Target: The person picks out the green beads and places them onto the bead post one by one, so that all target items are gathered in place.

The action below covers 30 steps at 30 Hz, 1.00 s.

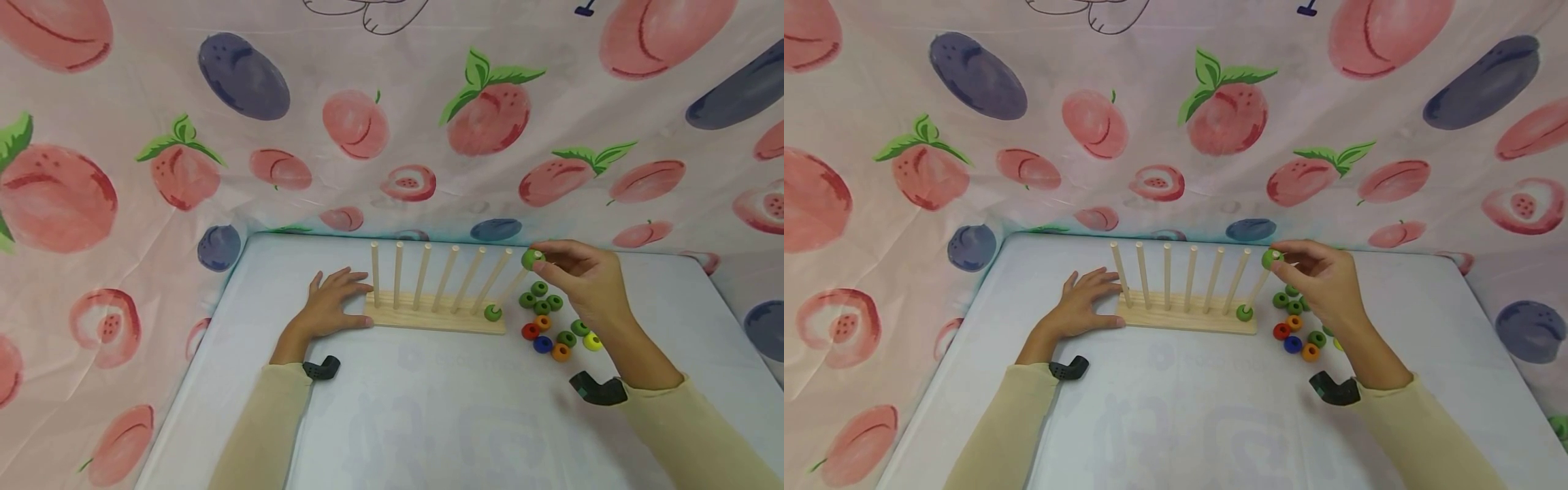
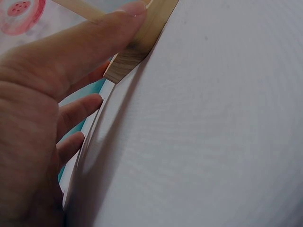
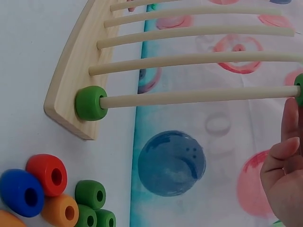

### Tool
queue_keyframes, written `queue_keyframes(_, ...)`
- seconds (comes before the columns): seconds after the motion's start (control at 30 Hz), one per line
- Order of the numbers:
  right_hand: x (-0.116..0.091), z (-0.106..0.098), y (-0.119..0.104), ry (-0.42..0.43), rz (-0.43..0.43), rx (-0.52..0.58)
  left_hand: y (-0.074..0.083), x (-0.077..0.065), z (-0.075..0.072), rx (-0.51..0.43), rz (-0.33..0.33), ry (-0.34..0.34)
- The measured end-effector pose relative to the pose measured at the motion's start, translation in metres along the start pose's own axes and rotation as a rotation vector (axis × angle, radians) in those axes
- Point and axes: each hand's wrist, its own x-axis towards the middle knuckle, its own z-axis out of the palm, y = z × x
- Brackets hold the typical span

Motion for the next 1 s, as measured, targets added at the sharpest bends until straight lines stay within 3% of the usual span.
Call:
queue_keyframes(0.27,-0.0018,-0.0006,0.0039,0.016,0.009,-0.144,0.0013,-0.0003,-0.0006,-0.002,0.003,0.002)
queue_keyframes(0.63,-0.0025,-0.0003,0.0056,0.012,0.009,-0.082,-0.0006,-0.0005,0.0001,0.003,0.0,-0.002)
queue_keyframes(1.0,-0.0035,-0.0003,0.0069,0.016,0.012,-0.148,-0.0008,-0.0001,0.0008,0.005,0.001,-0.003)
